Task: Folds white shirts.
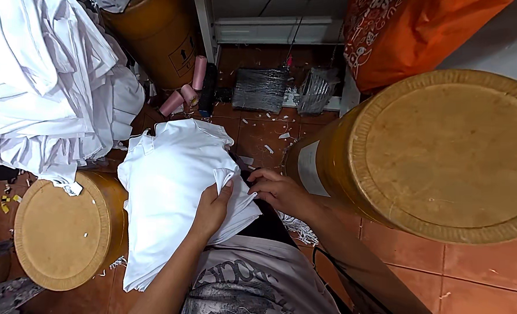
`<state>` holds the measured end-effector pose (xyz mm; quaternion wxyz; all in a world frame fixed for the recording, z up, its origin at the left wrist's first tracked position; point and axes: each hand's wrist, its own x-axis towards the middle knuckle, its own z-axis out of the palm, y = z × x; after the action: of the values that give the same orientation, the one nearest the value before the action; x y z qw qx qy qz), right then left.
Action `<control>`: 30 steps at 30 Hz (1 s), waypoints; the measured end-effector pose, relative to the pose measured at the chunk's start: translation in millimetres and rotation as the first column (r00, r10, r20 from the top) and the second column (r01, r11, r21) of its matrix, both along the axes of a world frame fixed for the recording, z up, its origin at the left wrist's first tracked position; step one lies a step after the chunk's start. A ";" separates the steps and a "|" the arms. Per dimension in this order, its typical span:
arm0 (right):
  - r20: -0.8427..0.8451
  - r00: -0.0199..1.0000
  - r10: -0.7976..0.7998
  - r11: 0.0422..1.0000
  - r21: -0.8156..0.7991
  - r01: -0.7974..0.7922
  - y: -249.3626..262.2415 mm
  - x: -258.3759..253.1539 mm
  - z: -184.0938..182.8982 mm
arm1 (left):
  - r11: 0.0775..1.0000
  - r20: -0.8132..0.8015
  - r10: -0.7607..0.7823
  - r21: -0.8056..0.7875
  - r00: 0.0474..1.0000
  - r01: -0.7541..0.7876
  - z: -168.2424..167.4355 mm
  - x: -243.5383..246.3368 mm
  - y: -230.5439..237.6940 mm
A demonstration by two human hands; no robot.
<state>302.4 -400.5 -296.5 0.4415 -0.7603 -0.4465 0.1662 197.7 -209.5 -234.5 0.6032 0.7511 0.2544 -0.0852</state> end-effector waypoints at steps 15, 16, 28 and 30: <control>-0.088 0.989 0.115 0.993 -0.011 -0.117 -10.0 -8.2 6.0 | 0.989 0.074 0.095 -0.121 0.993 -0.086 -5.7 1.9 7.1; -0.106 0.989 0.099 0.995 0.006 -0.099 -9.8 -6.6 7.5 | 0.989 0.075 0.093 -0.126 0.993 -0.083 -5.2 1.4 6.9; -0.169 0.986 -0.001 1.000 0.011 0.003 8.3 -5.7 11.2 | 0.997 0.089 -0.036 -0.065 0.995 0.042 -11.4 -2.9 14.3; -0.173 0.982 0.074 0.992 -0.085 -0.090 4.8 -7.7 7.6 | 0.973 0.077 0.101 -0.217 0.992 -0.082 -6.5 -0.8 17.6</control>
<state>294.8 -395.7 -288.9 0.4350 -0.7439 -0.4303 0.2688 196.9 -191.9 -241.0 0.6943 0.6724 0.2513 -0.0512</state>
